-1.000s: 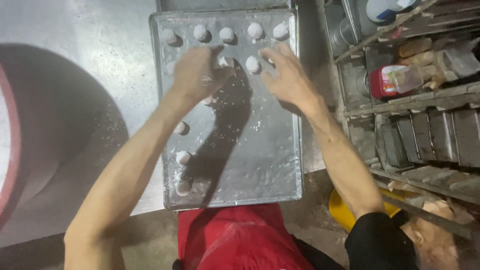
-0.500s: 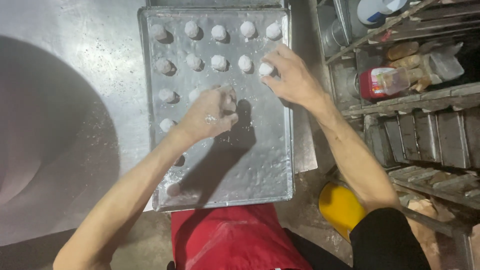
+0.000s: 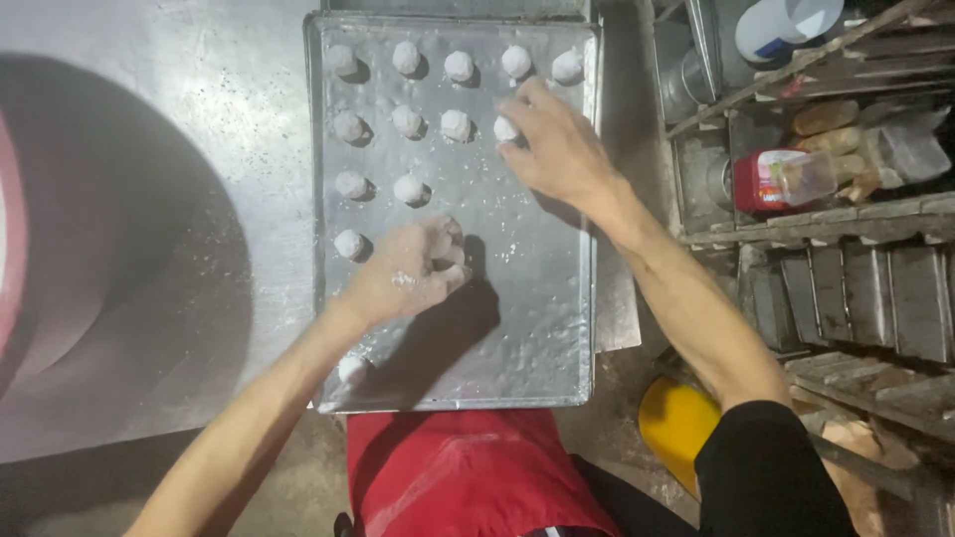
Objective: The person mixes white dough balls in a large red basin filled with white powder and places them one by one onto a metal baking tray.
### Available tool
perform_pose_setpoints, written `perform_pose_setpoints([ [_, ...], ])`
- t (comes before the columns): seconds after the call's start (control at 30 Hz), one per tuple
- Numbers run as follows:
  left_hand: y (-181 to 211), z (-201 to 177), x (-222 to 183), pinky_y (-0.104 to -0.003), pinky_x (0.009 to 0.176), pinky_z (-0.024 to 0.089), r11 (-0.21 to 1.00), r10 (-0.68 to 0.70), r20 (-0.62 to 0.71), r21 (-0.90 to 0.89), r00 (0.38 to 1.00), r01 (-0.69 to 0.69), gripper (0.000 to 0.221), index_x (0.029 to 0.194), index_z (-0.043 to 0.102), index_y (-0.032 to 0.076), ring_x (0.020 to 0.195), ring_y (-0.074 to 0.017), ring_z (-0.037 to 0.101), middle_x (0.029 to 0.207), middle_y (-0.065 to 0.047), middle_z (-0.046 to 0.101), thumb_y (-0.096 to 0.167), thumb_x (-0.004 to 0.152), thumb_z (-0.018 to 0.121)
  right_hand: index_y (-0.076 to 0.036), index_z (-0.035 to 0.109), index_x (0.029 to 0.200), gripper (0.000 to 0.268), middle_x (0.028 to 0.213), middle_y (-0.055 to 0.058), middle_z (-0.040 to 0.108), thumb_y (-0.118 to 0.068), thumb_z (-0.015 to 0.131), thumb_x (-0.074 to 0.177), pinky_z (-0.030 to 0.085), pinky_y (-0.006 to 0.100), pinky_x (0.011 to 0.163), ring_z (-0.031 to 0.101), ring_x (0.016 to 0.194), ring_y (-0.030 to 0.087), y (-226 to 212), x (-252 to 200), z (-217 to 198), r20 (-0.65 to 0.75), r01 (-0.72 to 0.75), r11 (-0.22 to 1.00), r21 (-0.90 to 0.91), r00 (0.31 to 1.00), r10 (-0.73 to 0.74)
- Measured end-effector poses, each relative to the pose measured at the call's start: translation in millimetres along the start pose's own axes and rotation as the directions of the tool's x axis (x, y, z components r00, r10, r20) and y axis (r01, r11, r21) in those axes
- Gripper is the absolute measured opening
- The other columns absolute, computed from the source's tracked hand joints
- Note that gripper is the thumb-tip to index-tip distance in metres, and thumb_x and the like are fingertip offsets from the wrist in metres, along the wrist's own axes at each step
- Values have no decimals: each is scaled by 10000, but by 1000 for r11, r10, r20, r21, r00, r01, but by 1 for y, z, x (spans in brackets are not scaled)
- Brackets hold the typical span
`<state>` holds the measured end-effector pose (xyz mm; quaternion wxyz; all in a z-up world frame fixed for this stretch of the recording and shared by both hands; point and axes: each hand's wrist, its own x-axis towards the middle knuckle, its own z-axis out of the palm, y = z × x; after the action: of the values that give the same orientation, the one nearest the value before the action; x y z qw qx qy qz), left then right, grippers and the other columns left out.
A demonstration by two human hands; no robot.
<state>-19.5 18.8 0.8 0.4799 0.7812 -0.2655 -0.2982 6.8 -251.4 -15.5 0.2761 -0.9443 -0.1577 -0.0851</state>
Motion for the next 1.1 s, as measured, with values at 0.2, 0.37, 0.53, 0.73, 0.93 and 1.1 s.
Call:
perform_pose_setpoints([
  [0.2,-7,5,-27,-390,672,501,979,202,-138,24,970,-201,189,922,608,31,757,-263,601,848,-151,622,123,797,716,-7,645,1288,400,1143,158,580,-146,733,923,514,441,873,615,1035,340,-2,13,3,50,-19,999,-28,999,20],
  [0.37,0,3,-44,-392,715,508,994,-93,-100,-67,991,87,318,1060,617,10,749,-241,603,866,-143,621,137,782,706,6,630,1296,468,1104,171,561,-197,777,901,500,455,836,602,997,360,-18,28,19,29,48,999,13,998,-49],
  [0.53,-3,1,-54,-409,776,511,999,16,-177,-46,984,-25,310,1056,635,-2,876,-295,615,956,-165,602,99,774,712,-42,662,1218,295,1109,146,562,-185,727,969,501,463,881,607,1033,342,-17,44,34,104,17,998,-57,995,-11],
  [0.73,-8,-2,-61,-432,821,536,999,-15,-253,33,967,24,360,1125,628,-2,955,-361,639,1014,-168,639,86,784,705,53,501,1310,427,1229,253,481,-8,534,889,452,499,1014,533,1175,438,-35,20,14,192,32,989,147,980,-60],
  [0.93,-18,3,-50,-529,844,508,954,116,-273,297,955,-31,416,1187,578,-35,998,-464,618,1090,-241,597,52,809,730,48,444,1290,405,1258,273,493,0,512,894,450,485,1030,546,1202,446,-59,-27,20,262,-56,975,214,965,-2],
  [1.1,-18,4,-41,-503,844,536,960,85,-287,280,954,-1,379,1173,618,-21,968,-437,634,1171,-253,562,87,833,748,26,565,1273,335,1206,206,602,3,572,938,459,463,1019,563,1159,403,-77,-50,19,116,47,985,168,991,-68],
])
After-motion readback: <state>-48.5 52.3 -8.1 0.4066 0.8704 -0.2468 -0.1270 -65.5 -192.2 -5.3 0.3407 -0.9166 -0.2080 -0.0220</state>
